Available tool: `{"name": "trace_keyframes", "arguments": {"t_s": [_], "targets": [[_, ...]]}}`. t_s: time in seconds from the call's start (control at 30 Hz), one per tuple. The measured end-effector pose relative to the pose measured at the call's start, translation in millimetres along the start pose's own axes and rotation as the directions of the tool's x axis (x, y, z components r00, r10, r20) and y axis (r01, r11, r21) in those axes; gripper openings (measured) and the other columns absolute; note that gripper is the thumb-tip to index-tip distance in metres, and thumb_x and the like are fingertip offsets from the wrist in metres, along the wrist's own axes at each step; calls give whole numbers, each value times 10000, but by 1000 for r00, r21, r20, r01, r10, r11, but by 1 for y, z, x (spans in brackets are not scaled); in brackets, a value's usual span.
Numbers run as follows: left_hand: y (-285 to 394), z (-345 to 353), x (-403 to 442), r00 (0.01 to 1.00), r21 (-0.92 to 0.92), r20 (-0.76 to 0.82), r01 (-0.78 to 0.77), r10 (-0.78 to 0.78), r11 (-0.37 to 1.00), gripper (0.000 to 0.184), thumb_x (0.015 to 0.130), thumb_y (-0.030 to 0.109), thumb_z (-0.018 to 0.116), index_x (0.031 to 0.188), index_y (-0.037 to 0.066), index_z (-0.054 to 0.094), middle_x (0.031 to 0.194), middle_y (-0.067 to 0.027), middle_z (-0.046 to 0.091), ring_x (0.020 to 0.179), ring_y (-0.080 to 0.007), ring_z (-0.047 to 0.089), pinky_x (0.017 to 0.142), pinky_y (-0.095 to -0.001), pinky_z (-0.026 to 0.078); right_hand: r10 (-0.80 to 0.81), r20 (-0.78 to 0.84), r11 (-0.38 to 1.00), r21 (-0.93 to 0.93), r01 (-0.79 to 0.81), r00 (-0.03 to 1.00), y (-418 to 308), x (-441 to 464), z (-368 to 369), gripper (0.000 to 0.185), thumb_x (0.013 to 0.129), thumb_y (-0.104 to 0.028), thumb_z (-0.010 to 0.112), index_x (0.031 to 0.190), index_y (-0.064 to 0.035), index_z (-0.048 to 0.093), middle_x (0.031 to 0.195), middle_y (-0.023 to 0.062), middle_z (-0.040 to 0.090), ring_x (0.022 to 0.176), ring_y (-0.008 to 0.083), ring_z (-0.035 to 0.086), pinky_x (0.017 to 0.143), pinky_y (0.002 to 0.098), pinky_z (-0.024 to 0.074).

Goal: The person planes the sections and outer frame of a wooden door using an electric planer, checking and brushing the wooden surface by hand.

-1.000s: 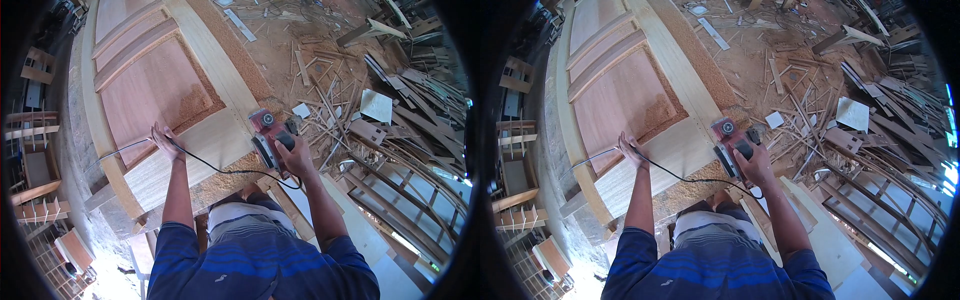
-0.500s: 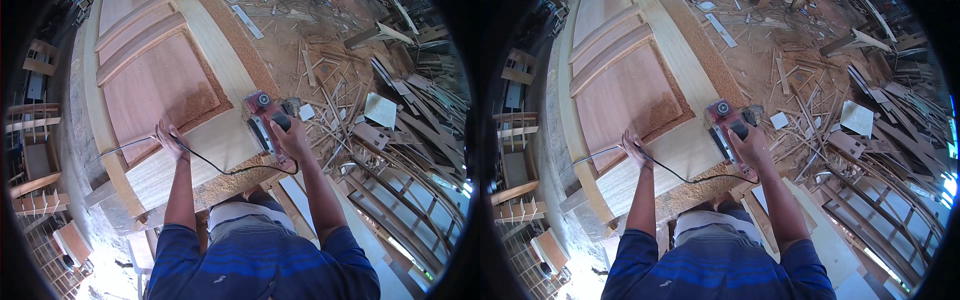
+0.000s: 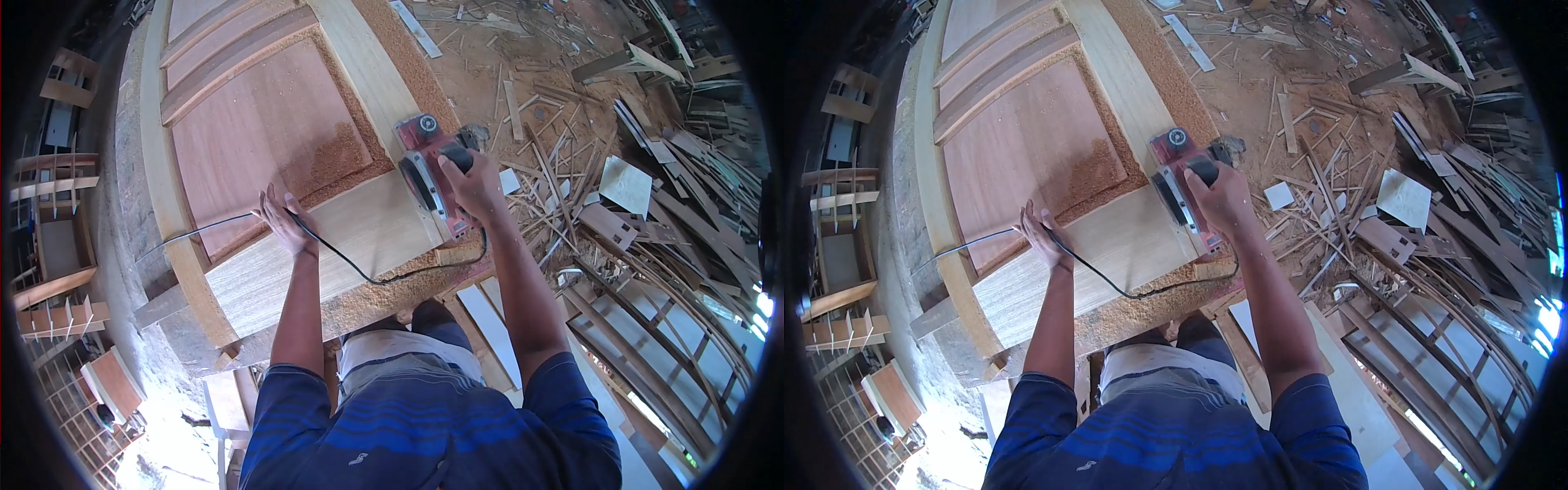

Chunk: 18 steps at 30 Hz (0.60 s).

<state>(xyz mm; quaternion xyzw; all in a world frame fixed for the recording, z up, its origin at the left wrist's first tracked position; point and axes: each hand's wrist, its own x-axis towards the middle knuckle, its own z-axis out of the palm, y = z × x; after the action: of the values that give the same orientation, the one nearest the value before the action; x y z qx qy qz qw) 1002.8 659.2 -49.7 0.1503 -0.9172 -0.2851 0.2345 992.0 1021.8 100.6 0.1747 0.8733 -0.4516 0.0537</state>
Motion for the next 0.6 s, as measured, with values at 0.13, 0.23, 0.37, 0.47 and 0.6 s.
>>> {"name": "trace_keyframes", "arguments": {"t_s": [0.13,0.23,0.37,0.47,0.6], "targets": [[-5,4,0,1000,33,-13,-3,4,999,534,1183,404,446,1541,21,549,1585,-203,583,1576,-390,440,1385,-631,146,-27,6,999,-24,27,1000,-11,23,6,458,998,-448,741,1082,-3,803,962,269,792,961,444,784,862,499,594],[-6,6,0,999,33,-25,-21,22,999,530,1179,396,455,1546,24,543,1578,-202,590,1567,-388,453,1382,-629,152,-78,22,997,-14,78,997,-18,44,12,444,999,-454,730,1104,-32,815,989,269,797,980,455,780,879,516,592],[0,2,0,1000,3,-22,-15,15,1000,536,1171,355,478,1565,-5,522,1556,-208,601,1559,-402,463,1383,-635,156,-71,49,996,-53,73,996,-26,77,20,434,1004,-442,721,1119,-36,823,993,271,798,996,455,781,888,515,596],[2,-1,0,999,-4,-46,-21,20,1000,508,1160,303,501,1578,15,516,1564,-191,599,1553,-389,475,1382,-631,167,-81,75,995,-46,85,994,-29,103,30,415,1005,-443,715,1120,-61,833,996,268,800,1003,461,779,885,514,600],[-4,2,1,998,-7,-60,-25,25,1000,483,1138,230,528,1579,32,512,1575,-191,589,1540,-391,491,1382,-619,179,-142,87,990,-15,143,986,-44,125,36,395,1003,-458,707,1100,-102,848,1015,264,803,1011,472,776,890,516,605]]}}
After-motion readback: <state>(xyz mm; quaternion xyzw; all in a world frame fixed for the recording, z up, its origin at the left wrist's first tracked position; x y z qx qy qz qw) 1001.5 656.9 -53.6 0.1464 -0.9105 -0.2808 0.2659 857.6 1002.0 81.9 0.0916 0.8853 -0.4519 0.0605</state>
